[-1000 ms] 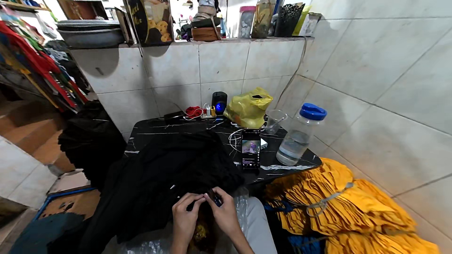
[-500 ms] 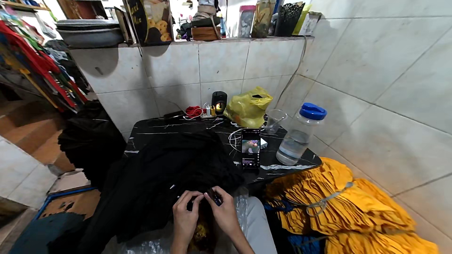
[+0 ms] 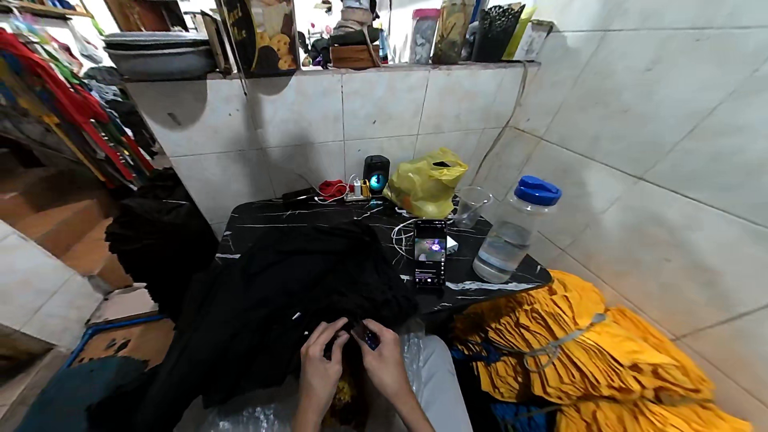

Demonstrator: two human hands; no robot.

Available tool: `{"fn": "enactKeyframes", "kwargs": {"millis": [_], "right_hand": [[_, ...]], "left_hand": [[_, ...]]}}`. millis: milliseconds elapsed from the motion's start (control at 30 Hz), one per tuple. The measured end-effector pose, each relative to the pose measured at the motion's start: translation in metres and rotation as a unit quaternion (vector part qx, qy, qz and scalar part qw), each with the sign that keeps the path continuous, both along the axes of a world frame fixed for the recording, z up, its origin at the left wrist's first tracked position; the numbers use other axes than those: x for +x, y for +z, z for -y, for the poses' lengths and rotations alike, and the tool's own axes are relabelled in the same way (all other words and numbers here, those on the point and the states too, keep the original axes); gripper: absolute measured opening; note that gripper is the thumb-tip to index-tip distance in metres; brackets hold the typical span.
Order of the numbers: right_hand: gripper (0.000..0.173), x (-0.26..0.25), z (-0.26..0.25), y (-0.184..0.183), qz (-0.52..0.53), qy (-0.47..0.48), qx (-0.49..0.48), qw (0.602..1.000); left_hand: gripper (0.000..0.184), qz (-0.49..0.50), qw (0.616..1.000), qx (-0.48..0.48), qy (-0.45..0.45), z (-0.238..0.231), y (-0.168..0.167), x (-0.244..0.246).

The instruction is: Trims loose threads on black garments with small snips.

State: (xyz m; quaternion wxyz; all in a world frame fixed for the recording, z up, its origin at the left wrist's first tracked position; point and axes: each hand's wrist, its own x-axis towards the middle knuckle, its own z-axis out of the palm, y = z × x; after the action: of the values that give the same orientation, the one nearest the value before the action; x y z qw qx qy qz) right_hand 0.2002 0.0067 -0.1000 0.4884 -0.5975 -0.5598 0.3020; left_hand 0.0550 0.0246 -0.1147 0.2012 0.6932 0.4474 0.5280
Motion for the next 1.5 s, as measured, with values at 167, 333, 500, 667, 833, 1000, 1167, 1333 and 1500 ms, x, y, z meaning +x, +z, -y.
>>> {"fn": "enactKeyframes", "kwargs": {"millis": [167,333,500,667,833,1000,1167,1333,1500], "right_hand": [[0.016,0.008,-0.005,-0.004,-0.113,0.047,0.019,0.992],[0.015,0.012,-0.005,-0.001,-0.142,0.063,0.020,0.988],[0.016,0.010,-0.005,0.001,-0.172,0.052,0.005,0.984],[0.013,0.012,-0.004,0.011,-0.335,0.038,-0.093,0.937],[0.012,0.012,-0.005,0.010,-0.360,0.035,-0.103,0.927],[0.012,0.010,-0.006,0.008,-0.329,0.034,-0.080,0.940],[0.023,-0.002,-0.007,0.001,-0.135,0.018,0.035,0.990],[0.025,-0.010,0.000,0.010,0.202,-0.027,0.096,0.974],[0.050,-0.008,0.006,0.031,0.369,0.000,0.058,0.927]], "left_hand": [[0.029,-0.002,1.000,0.009,0.004,-0.001,0.001,0.000],[0.012,0.036,0.998,0.041,0.036,-0.001,-0.002,0.005],[0.008,0.010,0.997,0.063,0.034,-0.001,-0.001,0.003],[0.011,0.008,0.999,0.026,0.022,-0.001,0.004,-0.007],[0.030,-0.026,0.998,-0.046,0.020,0.002,0.008,-0.014],[0.034,-0.052,0.997,-0.050,0.024,0.005,0.009,-0.008],[0.027,-0.051,0.997,-0.065,0.009,0.004,0.005,-0.002],[0.025,-0.181,0.964,-0.092,0.173,0.010,0.014,-0.011],[0.033,-0.272,0.916,-0.026,0.294,0.008,0.031,-0.059]]}}
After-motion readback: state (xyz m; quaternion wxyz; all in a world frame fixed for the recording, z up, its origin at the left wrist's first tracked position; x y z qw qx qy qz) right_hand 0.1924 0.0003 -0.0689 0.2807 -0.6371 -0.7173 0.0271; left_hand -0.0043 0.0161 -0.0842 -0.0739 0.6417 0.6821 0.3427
